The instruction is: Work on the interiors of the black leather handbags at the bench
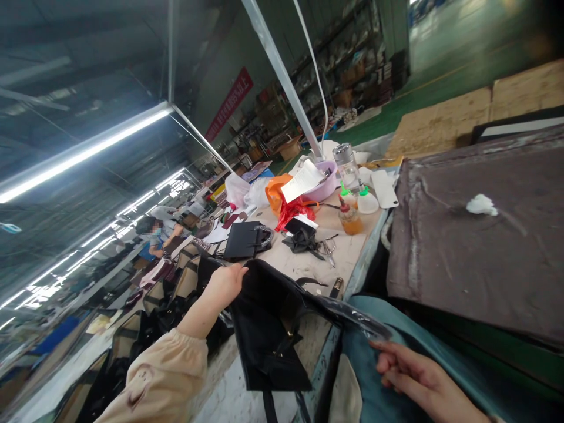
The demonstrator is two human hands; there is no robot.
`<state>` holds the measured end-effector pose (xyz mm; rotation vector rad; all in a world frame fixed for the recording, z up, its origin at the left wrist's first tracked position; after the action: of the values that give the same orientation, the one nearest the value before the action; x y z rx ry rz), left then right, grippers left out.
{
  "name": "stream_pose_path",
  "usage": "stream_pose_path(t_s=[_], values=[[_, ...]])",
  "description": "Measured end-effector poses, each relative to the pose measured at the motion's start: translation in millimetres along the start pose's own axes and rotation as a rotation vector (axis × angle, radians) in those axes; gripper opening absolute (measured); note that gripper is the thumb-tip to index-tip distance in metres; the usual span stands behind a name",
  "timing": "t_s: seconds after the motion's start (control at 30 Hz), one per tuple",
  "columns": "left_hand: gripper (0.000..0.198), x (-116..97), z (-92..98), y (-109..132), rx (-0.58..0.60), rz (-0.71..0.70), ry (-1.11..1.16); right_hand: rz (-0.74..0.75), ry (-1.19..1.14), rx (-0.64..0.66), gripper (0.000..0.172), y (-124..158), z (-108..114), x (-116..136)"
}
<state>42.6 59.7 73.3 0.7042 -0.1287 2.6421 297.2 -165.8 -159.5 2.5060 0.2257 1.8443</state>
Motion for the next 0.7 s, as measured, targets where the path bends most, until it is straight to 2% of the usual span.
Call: stream_pose_path(t_s=[0.13,0.33,0.57,0.7], values=[[0.039,1.3,7.4,9.6,0.021,-0.008,0.014,-0.011,-0.009,0.008,0.035,0.7,-0.1,0.5],[0.042,7.2,9.4,25.1,0.007,0.086,-0.086,-0.030,-0.025,0.005,0.035,2.0,0.1,3.9],[0.037,2.4,4.1,18.7,-0.037,0.090,-0.052,-0.035,-0.038,-0.011,0.035,0.7,-0.2,3.0],[0.036,5.0,2.7,17.6,-0.064,0.087,0.096,-0.041,-0.034,-0.006,0.035,2.4,0.0,1.4]])
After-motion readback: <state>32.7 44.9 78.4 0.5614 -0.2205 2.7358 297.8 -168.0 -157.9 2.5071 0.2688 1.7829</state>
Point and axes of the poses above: each hand's wrist, its own y-axis away from the middle knuckle, its own z-axis out of the back of the hand, x = y × z, the point moved 3 cm from there along -y, towards the middle knuckle, and after that the axes turned 1 degree about -z, right-handed, at the moved point
